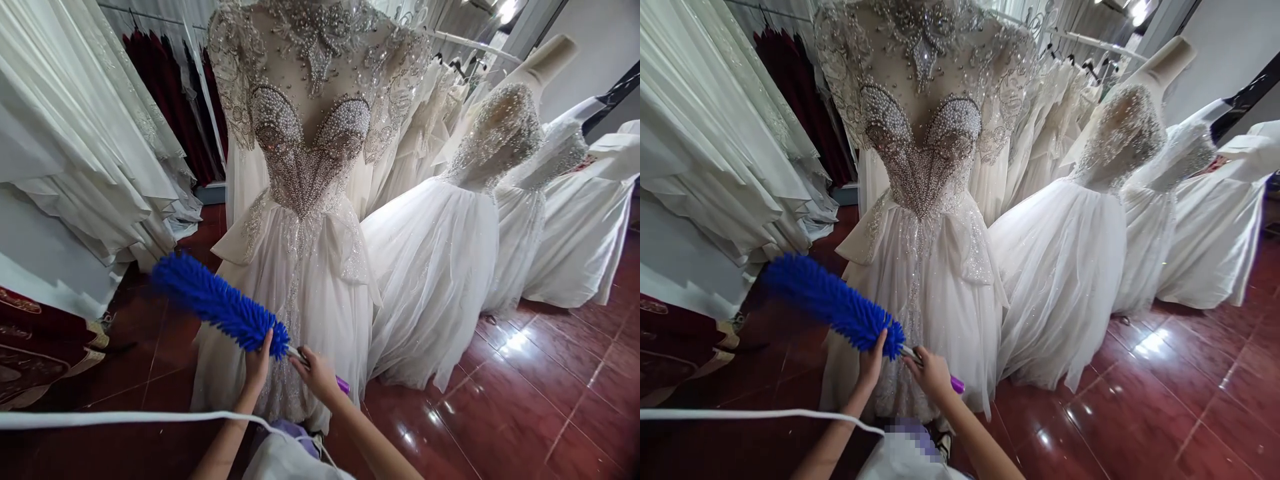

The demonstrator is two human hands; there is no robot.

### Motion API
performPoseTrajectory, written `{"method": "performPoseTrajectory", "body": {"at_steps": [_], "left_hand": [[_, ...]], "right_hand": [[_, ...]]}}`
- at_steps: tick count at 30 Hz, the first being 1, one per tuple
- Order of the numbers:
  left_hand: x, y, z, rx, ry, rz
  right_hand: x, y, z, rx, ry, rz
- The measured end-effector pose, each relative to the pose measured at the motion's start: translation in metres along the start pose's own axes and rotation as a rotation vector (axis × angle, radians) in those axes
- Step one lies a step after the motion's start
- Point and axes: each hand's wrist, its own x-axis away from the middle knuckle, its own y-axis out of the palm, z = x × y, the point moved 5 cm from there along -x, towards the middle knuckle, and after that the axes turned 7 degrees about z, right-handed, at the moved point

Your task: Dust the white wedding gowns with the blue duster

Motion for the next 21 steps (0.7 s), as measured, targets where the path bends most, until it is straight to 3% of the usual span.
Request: {"method": "performPoseTrajectory", "body": {"at_steps": [3,5,7,10,15,18,21], "left_hand": [[-0.029,0.034,0.042,-0.019,0.128,-0.098],[-0.041,0.053,0.047,-0.152,0.133,-0.191],[-0.043,0.063,0.033,-0.255,0.1,-0.246],[-0.03,0.057,-0.006,-0.264,0.033,-0.265],[0.003,0.02,-0.071,-0.236,-0.109,-0.2],[0.01,0.012,-0.077,-0.152,-0.108,-0.164],[0.002,0.018,-0.053,-0.073,-0.082,-0.148]], "right_hand": [[-0.033,-0.016,-0.006,-0.044,0.045,0.102],[-0.045,-0.012,0.003,-0.057,0.114,0.111],[-0.045,0.002,0.018,-0.058,0.183,0.086],[-0.024,0.027,0.038,-0.065,0.249,0.033],[0.029,0.05,0.044,-0.103,0.293,-0.06],[0.039,0.044,0.036,-0.121,0.289,-0.089],[0.025,0.022,0.021,-0.131,0.232,-0.055]]}}
